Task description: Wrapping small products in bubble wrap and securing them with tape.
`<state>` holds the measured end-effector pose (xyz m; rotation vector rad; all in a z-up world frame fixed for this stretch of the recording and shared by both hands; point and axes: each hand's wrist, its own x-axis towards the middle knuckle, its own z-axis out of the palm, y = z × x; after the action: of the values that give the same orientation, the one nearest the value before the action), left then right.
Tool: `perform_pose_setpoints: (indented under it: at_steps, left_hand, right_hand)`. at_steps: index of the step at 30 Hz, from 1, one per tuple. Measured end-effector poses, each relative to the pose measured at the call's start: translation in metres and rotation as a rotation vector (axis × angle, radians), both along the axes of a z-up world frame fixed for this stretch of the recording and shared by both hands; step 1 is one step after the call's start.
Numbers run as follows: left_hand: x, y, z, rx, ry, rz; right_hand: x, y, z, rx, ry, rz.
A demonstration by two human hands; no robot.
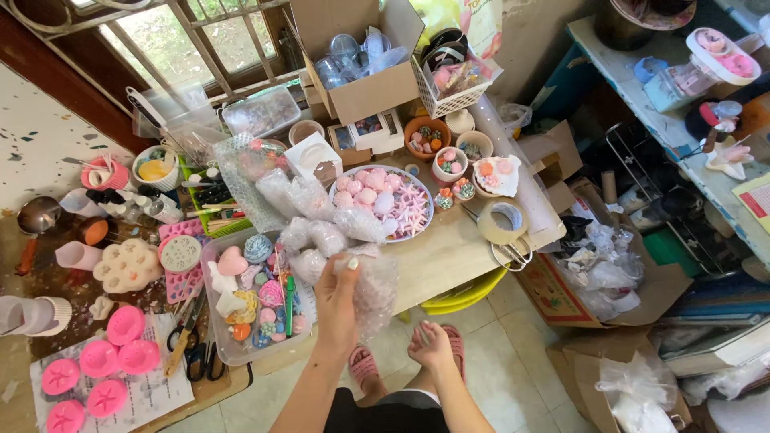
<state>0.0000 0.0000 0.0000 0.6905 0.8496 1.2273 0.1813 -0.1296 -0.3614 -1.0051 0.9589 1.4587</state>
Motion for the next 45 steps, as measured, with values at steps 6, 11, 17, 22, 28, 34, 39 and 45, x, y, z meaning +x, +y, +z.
perform_pose_setpoints:
  at_steps: [6,11,17,22,28,34,39,45]
  left_hand:
    - [-0.024,-0.007,0.015,0.139,0.028,-0.055]
    - [-0.035,-0.012,0.017,0.310,0.113,0.003]
    - [-0.043,-0.015,0.035,0.395,0.136,0.006]
    - [-0.038,-0.016,0.043,0.394,0.025,-0.072]
    - [-0.025,-0.026,0.055,0.447,0.029,-0.156]
    - [-0.028,-0.036,0.078,0.445,0.073,-0.230]
    - [-0.033,-0.042,0.089,0.406,0.150,-0.236]
    - [-0.035,-0.043,0.086,0.432,0.083,-0.317]
  right_hand:
    - [-0.001,-0.001,-0.050,-0.035,-0.342,0.085]
    - [-0.003,0.023,-0.010,-0.145,-1.268,0.235]
    - [-0.011,0.038,0.271,0.297,-2.064,0.971]
    - [-0.007,0.024,0.476,1.004,-1.934,1.698]
    - [-0.017,0.019,0.566,1.167,-1.782,1.430]
    - [-0.035,0.045,0.576,0.889,-1.757,1.357]
    - [-0.045,0.048,0.562,0.911,-2.008,1.209]
    - [-0.047,0.047,0.562,0.748,-1.726,1.206]
